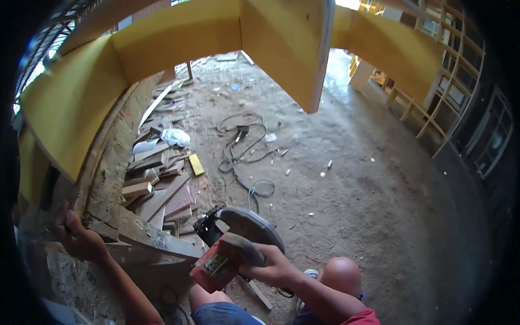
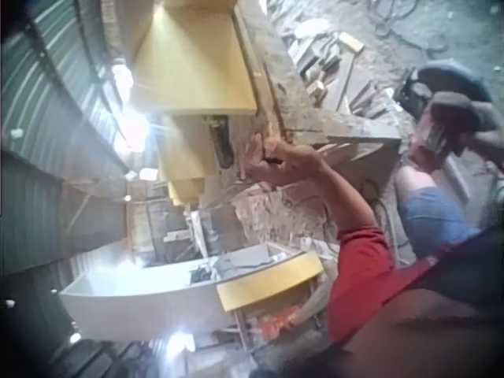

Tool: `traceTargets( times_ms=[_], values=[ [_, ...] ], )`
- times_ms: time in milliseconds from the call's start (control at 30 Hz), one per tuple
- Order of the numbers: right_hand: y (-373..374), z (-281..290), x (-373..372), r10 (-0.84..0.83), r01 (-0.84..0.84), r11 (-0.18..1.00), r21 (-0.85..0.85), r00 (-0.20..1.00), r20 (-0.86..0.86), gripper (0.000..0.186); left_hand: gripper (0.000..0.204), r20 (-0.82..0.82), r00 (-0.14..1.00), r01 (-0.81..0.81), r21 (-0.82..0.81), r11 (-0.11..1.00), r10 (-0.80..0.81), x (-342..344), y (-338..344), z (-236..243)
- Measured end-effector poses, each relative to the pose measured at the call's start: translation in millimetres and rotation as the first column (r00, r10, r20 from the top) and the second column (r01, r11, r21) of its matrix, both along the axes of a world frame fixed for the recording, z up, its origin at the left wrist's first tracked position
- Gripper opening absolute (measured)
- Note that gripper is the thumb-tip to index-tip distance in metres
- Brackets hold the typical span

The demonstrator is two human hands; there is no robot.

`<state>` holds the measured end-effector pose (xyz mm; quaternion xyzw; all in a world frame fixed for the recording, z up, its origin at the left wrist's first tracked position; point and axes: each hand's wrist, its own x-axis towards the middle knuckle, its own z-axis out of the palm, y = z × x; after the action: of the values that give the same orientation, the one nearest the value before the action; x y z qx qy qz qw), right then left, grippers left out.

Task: The person measures and marks a wooden board using a square ruler and a pencil, cuts the board with a circular saw, and then measures and marks the board again with the square ruler and pencil.

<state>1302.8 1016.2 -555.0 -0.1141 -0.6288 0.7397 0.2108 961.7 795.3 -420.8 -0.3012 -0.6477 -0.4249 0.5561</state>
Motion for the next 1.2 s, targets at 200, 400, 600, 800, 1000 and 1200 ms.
traceTargets(
  times_ms=[200,400,600,800,1000,1200],
  values=[
    [22.4,-59.9,4.9,0.267,-0.195,0.943,-0.270,0.927,0.263,0.035,0.040,-0.024,0.991,-0.135,-0.133,0.982,0.133,13.7,-12.6,-0.7],
    [11.0,-19.0,0.9,0.282,-0.311,0.947,0.081,0.924,0.258,0.053,0.043,0.045,0.979,-0.179,-0.293,0.939,0.201,29.3,-29.0,-3.8],
    [22.6,208.7,46.2,0.349,-0.366,0.930,-0.043,0.836,0.423,0.057,0.032,0.080,0.988,-0.070,-0.523,0.849,0.131,62.0,-33.0,57.8],
    [46.5,383.4,112.0,0.315,-0.392,0.917,0.070,0.821,0.475,0.055,0.044,0.382,0.892,0.085,-0.667,0.740,0.242,86.4,-39.5,109.0],
    [85.5,510.8,198.6,0.144,-0.205,0.973,0.102,0.894,0.425,0.056,0.038,0.625,0.700,0.235,-0.659,0.714,0.346,117.0,-5.0,191.6],
    [101.6,566.2,270.2,-0.112,0.163,0.984,-0.068,0.874,0.472,0.039,0.033,0.943,0.322,0.539,-0.253,0.803,0.081,145.0,62.9,225.2]
  ],
)
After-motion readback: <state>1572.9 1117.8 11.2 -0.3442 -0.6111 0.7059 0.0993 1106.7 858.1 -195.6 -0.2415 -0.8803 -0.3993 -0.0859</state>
